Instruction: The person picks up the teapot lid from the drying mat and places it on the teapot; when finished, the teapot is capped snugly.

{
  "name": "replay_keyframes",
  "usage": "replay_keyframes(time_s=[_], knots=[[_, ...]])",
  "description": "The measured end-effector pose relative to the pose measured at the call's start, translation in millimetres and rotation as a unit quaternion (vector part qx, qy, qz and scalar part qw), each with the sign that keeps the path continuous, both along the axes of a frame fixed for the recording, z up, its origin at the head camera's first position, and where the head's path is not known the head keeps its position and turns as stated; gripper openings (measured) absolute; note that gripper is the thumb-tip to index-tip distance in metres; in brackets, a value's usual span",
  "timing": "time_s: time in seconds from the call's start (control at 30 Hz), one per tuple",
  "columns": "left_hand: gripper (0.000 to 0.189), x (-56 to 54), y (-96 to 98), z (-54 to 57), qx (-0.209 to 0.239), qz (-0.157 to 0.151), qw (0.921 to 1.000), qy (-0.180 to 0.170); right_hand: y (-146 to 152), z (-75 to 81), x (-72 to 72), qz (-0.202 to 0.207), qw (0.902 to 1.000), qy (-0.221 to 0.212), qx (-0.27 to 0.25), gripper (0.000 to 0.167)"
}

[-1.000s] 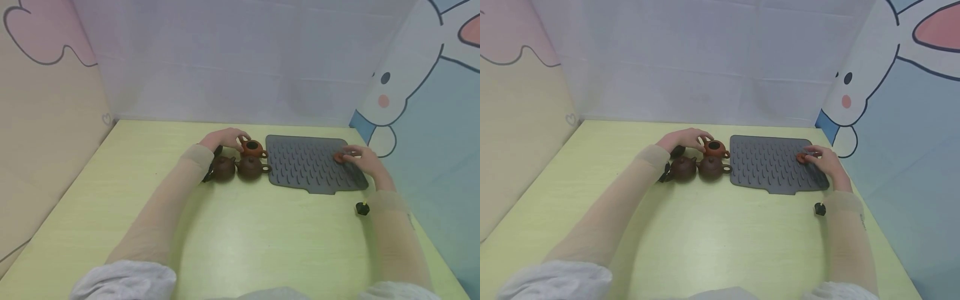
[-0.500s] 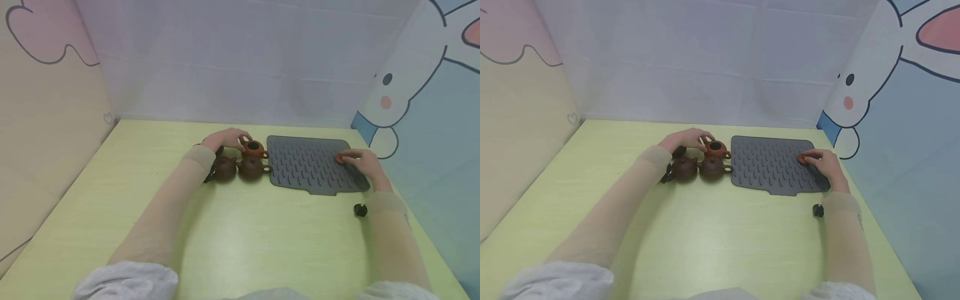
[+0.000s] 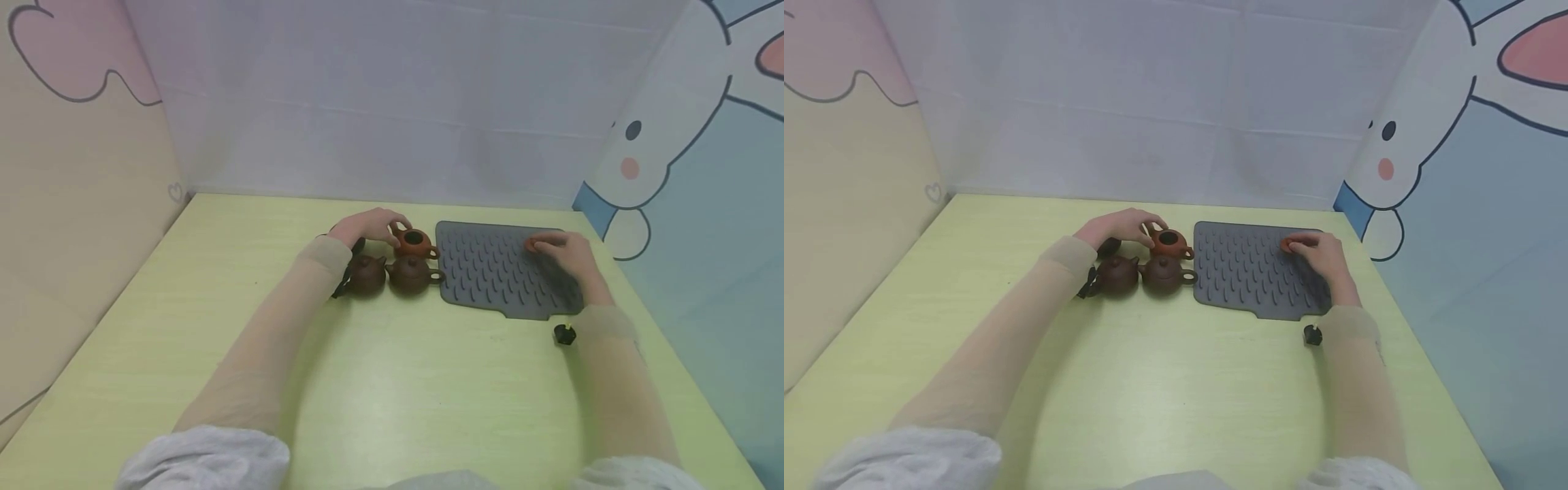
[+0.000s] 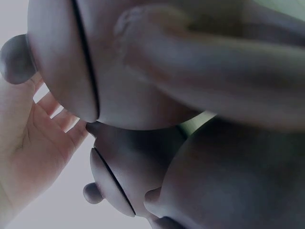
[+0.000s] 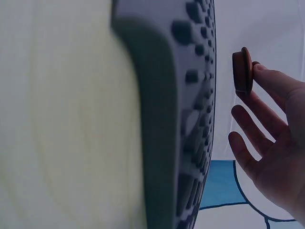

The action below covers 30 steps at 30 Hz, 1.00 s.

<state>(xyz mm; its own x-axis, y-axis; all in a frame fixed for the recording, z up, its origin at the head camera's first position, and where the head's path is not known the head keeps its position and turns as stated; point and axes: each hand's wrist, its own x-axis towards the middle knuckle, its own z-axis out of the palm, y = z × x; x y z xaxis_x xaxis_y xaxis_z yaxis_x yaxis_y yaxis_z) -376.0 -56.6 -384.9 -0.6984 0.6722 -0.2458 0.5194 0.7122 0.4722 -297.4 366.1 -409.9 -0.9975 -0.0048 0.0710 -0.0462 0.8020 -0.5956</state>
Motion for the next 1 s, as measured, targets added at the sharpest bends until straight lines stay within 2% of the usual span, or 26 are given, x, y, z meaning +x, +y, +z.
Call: replay_keyframes(time_s=[0.33, 0.5, 0.67, 1.0], knots=[[0.049, -0.1, 1.0, -1.2, 0.000, -0.005, 1.0000, 0.008, -50, 2.2, -12.1, 0.006, 0.9983, -0.004, -0.058, 0.037], [0.049, 0.9, 0.8, -1.3, -0.001, -0.001, 1.0000, 0.003, -76, 4.2, -14.1, 0.035, 0.9959, 0.017, -0.081, 0.036], [0.048, -0.1, -0.4, -0.9, 0.003, 0.003, 1.0000, -0.004, -100, 10.6, -17.0, 0.062, 0.9910, 0.037, -0.113, 0.036], [0.044, -1.1, -3.4, -1.6, 0.006, 0.004, 1.0000, -0.002, -147, 14.0, -23.6, 0.068, 0.9790, 0.036, -0.189, 0.033]])
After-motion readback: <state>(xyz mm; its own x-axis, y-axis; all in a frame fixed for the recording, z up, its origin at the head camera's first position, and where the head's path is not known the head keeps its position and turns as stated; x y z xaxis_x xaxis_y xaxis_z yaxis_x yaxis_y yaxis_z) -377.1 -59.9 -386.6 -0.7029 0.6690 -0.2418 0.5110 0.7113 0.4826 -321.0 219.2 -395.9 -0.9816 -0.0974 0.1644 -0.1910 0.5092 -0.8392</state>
